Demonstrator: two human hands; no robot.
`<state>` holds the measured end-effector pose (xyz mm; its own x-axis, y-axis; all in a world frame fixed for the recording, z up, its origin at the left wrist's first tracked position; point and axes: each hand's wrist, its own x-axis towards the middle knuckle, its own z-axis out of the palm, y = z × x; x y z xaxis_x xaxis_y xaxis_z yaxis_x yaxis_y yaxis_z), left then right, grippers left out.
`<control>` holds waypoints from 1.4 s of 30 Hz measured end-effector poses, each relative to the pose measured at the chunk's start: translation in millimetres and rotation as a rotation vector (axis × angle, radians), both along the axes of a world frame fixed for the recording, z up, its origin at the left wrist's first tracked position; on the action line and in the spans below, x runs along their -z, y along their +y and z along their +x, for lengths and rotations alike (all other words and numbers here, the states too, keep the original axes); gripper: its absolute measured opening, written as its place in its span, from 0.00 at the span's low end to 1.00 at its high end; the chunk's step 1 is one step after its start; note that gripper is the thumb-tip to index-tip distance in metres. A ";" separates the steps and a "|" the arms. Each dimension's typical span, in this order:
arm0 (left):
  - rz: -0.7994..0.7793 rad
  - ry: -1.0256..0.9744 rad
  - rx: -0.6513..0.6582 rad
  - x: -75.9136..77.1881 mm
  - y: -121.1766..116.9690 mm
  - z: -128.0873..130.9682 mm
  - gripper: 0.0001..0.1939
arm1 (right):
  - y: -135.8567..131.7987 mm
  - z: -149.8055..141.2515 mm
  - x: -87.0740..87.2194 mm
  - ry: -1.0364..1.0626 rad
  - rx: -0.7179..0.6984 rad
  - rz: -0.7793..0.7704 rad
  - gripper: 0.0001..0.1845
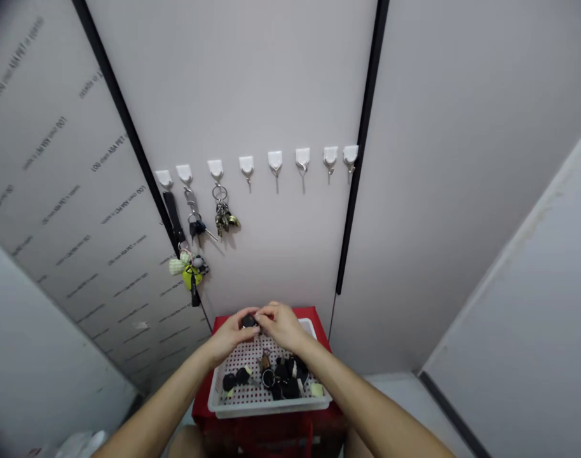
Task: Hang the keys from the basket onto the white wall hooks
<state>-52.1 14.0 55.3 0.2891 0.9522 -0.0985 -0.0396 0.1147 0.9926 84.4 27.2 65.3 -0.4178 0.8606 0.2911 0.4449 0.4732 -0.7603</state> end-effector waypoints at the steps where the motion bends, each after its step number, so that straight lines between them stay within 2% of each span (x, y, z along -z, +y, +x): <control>1: 0.035 0.013 -0.018 -1.3 1.2 2.0 0.17 | 1.9 -0.2 -5.5 -0.027 0.025 0.051 0.11; 4: 0.101 0.022 -0.046 -14.6 10.0 4.7 0.14 | 9.8 -0.1 -30.0 -0.049 0.056 0.075 0.09; 7: 0.185 0.076 -0.106 -47.5 21.8 3.8 0.16 | 21.6 -0.6 -67.7 0.054 0.065 0.026 0.08; 9: 0.368 0.161 -0.243 -77.3 27.5 3.2 0.15 | 30.7 -2.4 -98.1 0.164 0.082 0.029 0.08; 12: 0.786 0.336 -0.451 -121.5 31.3 5.0 0.15 | 45.0 -8.3 -143.0 0.366 0.161 0.087 0.07; 13: 0.898 0.394 -0.490 -134.1 32.1 6.4 0.16 | 49.9 -10.8 -156.0 0.430 0.190 0.109 0.07; 15: 1.020 0.487 -0.531 -154.5 34.1 10.0 0.18 | 59.6 -15.9 -177.1 0.527 0.238 0.147 0.07; 17: 1.042 0.543 -0.555 -169.1 37.5 13.7 0.20 | 68.9 -20.5 -191.0 0.569 0.288 0.173 0.08; 20: 1.029 0.608 -0.589 -182.1 45.1 17.2 0.20 | 81.3 -25.2 -200.2 0.524 0.400 0.221 0.09; 26: 1.029 0.756 -0.637 -187.6 61.1 16.3 0.19 | 97.5 -27.9 -203.0 0.331 0.540 0.342 0.10; 30: 1.096 0.823 -0.662 -176.4 56.8 13.4 0.18 | 91.8 -20.6 -197.5 0.263 0.534 0.426 0.12; 32: 1.146 0.819 -0.672 -161.3 48.4 11.7 0.18 | 82.3 -13.0 -185.7 0.264 0.535 0.473 0.14; 34: 1.164 0.808 -0.641 -136.6 37.8 10.0 0.18 | 70.4 -3.8 -163.5 0.242 0.518 0.500 0.15; 37: 1.081 0.838 -0.485 -80.7 19.2 8.8 0.17 | 49.3 11.4 -107.9 0.085 0.407 0.405 0.15; 40: 0.890 0.918 -0.221 -15.8 0.1 9.7 0.16 | 26.6 27.6 -38.4 -0.210 0.192 0.150 0.13; 42: 0.766 0.945 -0.036 20.6 -8.6 11.0 0.16 | 13.9 37.8 1.3 -0.399 0.033 0.026 0.12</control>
<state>-41.1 5.4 34.6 0.3794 0.8624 0.3351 0.7446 -0.4996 0.4426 122.2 41.1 64.0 -0.4743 0.8701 0.1340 0.7182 0.4705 -0.5127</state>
